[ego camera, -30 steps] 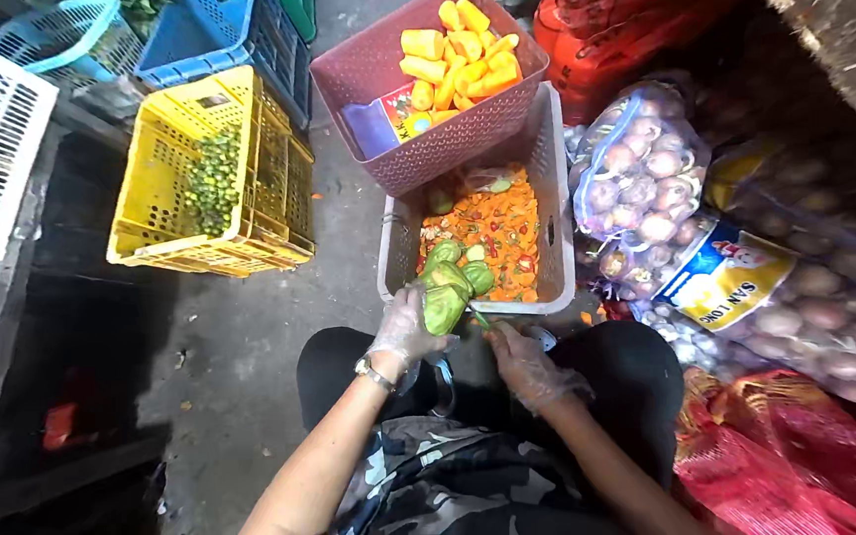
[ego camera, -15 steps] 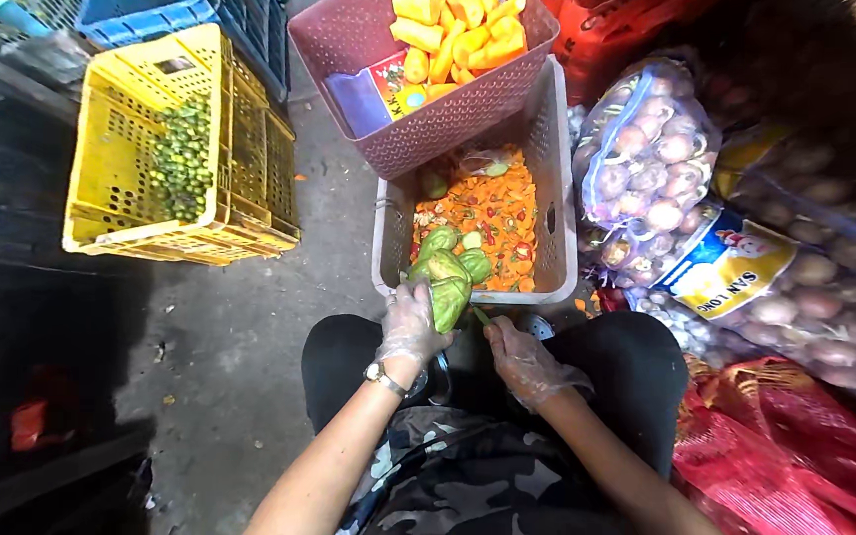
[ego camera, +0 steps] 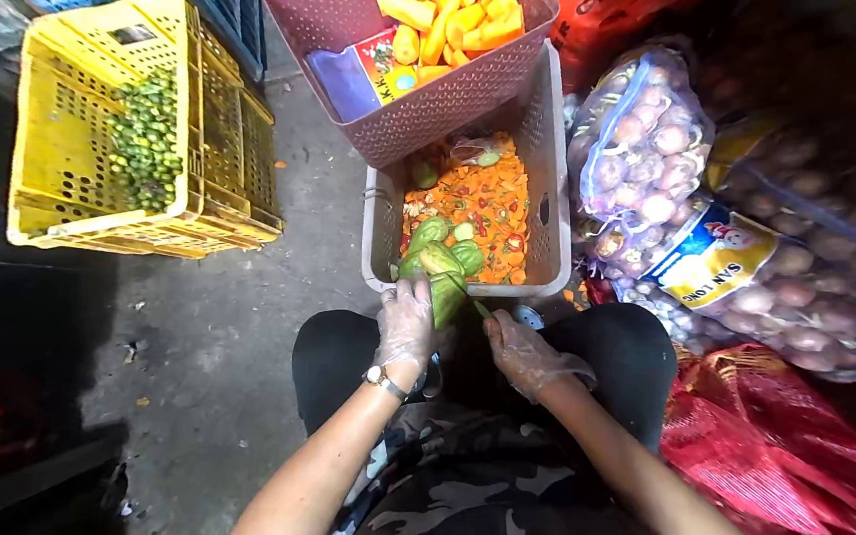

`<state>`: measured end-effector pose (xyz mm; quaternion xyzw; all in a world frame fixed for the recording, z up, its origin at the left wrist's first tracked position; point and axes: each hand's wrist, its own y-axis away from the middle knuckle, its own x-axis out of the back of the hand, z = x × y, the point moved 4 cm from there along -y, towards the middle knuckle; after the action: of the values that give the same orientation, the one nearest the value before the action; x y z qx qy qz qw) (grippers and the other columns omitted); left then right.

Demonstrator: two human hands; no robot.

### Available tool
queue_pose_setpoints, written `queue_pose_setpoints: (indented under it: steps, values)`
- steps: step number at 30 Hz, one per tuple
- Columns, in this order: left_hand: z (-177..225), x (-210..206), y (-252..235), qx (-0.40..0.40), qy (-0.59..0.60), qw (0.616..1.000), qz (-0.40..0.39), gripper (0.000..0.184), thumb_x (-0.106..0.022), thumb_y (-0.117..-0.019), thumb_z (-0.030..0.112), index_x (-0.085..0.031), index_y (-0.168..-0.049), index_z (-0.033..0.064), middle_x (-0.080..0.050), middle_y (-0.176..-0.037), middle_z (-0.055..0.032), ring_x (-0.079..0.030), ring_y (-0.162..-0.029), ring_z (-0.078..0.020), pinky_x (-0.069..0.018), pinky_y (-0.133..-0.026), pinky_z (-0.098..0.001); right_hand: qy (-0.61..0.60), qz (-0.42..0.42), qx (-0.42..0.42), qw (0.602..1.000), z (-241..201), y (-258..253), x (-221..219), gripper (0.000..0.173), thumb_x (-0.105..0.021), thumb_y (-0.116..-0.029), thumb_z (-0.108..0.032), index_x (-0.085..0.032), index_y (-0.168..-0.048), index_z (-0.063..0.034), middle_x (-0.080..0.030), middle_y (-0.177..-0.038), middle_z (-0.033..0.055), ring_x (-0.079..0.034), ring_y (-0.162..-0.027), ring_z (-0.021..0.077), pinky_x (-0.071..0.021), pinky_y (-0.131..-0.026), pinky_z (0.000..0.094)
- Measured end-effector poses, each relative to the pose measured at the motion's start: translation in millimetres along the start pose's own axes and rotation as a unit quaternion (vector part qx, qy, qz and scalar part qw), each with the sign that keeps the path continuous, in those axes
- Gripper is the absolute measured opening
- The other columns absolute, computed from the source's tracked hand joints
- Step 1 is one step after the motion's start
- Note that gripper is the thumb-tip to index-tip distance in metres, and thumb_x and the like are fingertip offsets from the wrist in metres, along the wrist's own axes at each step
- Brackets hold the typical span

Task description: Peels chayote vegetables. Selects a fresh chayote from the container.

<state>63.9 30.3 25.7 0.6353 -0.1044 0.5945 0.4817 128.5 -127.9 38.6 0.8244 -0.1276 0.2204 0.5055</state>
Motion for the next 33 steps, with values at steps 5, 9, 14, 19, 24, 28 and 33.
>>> queue_pose_setpoints:
  steps: [5, 9, 14, 19, 24, 28, 33]
  values:
    - [1.2, 0.0, -1.2, -0.001, -0.009, 1.0, -0.004, 0.107, -0.086, -0.072, 0.052, -0.036, -0.157, 0.0111, -0.047, -0.148, -0.024, -0.049, -0.131, -0.0459, -0.0492, -0.098, -0.0569, 0.027, 0.013, -0.014, 0.999, -3.7, -2.2, -6.9, 0.051, -0.025, -0.1138, -0.04, -0.044, -0.146, -0.0055, -0.068, -0.118, 0.0233, -0.068, -0.114, 0.0392, -0.0532, -0.096, 0.0548]
    - [2.5, -3.4, 0.9, -0.015, -0.032, 0.999, 0.013, 0.105, -0.086, -0.0722, 0.049, -0.037, -0.156, 0.0112, -0.047, -0.148, -0.0241, -0.049, -0.13, -0.0478, -0.0501, -0.095, -0.0585, -0.014, -0.021, 0.002, 1.0, -2.5, 5.1, 1.4, 0.051, -0.023, -0.1144, -0.038, -0.046, -0.143, -0.0019, -0.064, -0.123, 0.0247, -0.064, -0.117, 0.0374, -0.0498, -0.099, 0.0537]
    - [3.4, -4.9, 3.0, -0.034, -0.032, 0.998, 0.041, 0.098, -0.085, -0.0751, 0.044, -0.039, -0.155, 0.0096, -0.048, -0.147, -0.0273, -0.052, -0.127, -0.0507, -0.05, -0.093, -0.0613, -0.009, -0.014, 0.007, 1.0, -12.2, -9.8, -0.6, 0.052, -0.023, -0.1145, -0.037, -0.043, -0.148, -0.0032, -0.063, -0.131, 0.0247, -0.062, -0.124, 0.0368, -0.0474, -0.105, 0.0526]
    - [0.6, 2.7, -3.1, -0.022, -0.041, 0.998, -0.036, 0.1, -0.087, -0.0731, 0.045, -0.039, -0.155, 0.0128, -0.041, -0.152, -0.0253, -0.048, -0.131, -0.0491, -0.0483, -0.098, -0.0601, -0.006, -0.001, 0.005, 1.0, -7.0, -1.4, -10.4, 0.051, -0.024, -0.1142, -0.039, -0.043, -0.147, -0.0048, -0.066, -0.124, 0.0241, -0.066, -0.118, 0.0376, -0.0508, -0.1, 0.0536]
    - [5.6, 3.2, -1.9, -0.023, -0.047, 0.998, -0.031, 0.098, -0.087, -0.0726, 0.04, -0.04, -0.154, 0.0129, -0.043, -0.15, -0.0256, -0.047, -0.131, -0.0495, -0.0487, -0.097, -0.061, -0.024, 0.046, 0.018, 0.998, 8.1, -20.8, -31.6, 0.049, -0.028, -0.114, -0.037, -0.044, -0.146, -0.004, -0.069, -0.115, 0.0247, -0.068, -0.113, 0.0404, -0.0527, -0.097, 0.0545]
    - [3.9, 7.1, -6.6, -0.02, -0.051, 0.997, -0.049, 0.101, -0.089, -0.0702, 0.043, -0.041, -0.153, 0.0113, -0.04, -0.153, -0.0247, -0.045, -0.134, -0.0497, -0.0478, -0.099, -0.0608, -0.034, -0.006, 0.012, 0.999, -4.1, -3.8, -12.5, 0.051, -0.024, -0.1143, -0.039, -0.044, -0.146, -0.0037, -0.065, -0.124, 0.0245, -0.065, -0.118, 0.0377, -0.0505, -0.1, 0.0535]
    - [4.8, 7.6, -7.0, -0.015, -0.06, 0.996, -0.065, 0.102, -0.09, -0.0694, 0.043, -0.04, -0.153, 0.0128, -0.038, -0.154, -0.0245, -0.044, -0.134, -0.0493, -0.048, -0.1, -0.0592, -0.033, 0.005, -0.003, 0.999, -3.6, 2.7, -19.0, 0.049, -0.025, -0.1143, -0.038, -0.043, -0.146, -0.0042, -0.066, -0.121, 0.0239, -0.067, -0.115, 0.0373, -0.0518, -0.098, 0.0526]
